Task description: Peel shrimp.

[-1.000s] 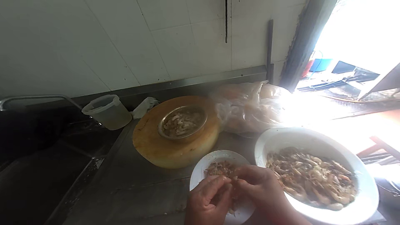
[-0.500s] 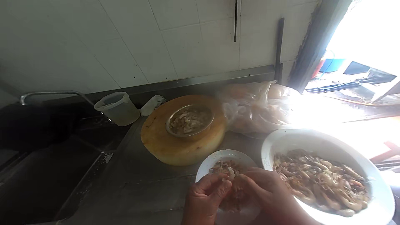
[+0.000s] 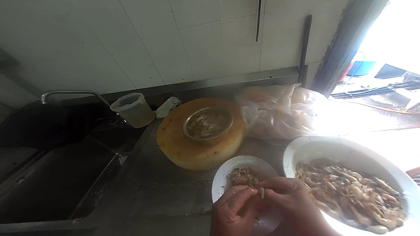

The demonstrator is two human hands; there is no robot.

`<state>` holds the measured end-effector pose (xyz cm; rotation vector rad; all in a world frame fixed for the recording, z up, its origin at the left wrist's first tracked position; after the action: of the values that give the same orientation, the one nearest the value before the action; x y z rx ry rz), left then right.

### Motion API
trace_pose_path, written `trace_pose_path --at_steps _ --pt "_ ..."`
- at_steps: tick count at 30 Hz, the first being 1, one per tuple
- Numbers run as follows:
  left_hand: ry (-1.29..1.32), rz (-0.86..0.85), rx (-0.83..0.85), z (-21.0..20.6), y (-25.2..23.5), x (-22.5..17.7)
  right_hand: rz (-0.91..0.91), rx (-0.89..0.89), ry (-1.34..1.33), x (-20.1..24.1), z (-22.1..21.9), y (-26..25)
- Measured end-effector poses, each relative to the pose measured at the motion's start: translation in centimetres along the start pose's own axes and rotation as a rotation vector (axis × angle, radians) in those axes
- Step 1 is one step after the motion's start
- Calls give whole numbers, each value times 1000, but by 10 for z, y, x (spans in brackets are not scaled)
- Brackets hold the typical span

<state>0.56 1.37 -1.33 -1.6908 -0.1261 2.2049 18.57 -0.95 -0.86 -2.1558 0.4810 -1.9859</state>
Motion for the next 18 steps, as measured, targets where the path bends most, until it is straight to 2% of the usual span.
trace_pose_path --at_steps 2,8,10,12,15,18 --pt "138 139 70 0 3 -5 12 6 8 0 1 0" --pt "732 713 301 8 -6 -5 39 41 19 0 -1 1" --pt "795 764 324 10 -9 -6 20 42 30 0 0 1" --pt "584 582 272 12 -8 -6 -29 43 31 1 -1 0" --pt "38 136 143 8 -5 -4 -95 69 35 1 -1 -2" --pt "-207 2 84 3 -2 -1 -136 99 55 2 -3 -3"
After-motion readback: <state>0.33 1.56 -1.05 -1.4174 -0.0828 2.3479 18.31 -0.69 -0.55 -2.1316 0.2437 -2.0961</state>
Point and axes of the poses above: each hand's wrist, its own y-axis away from the middle knuckle, its own z-axis out of the back of the hand, x = y × z, the point moved 1 cm from there along -y, towards the middle knuckle, and after that the axes turned 15 degrees about z, right-handed, at the moved point
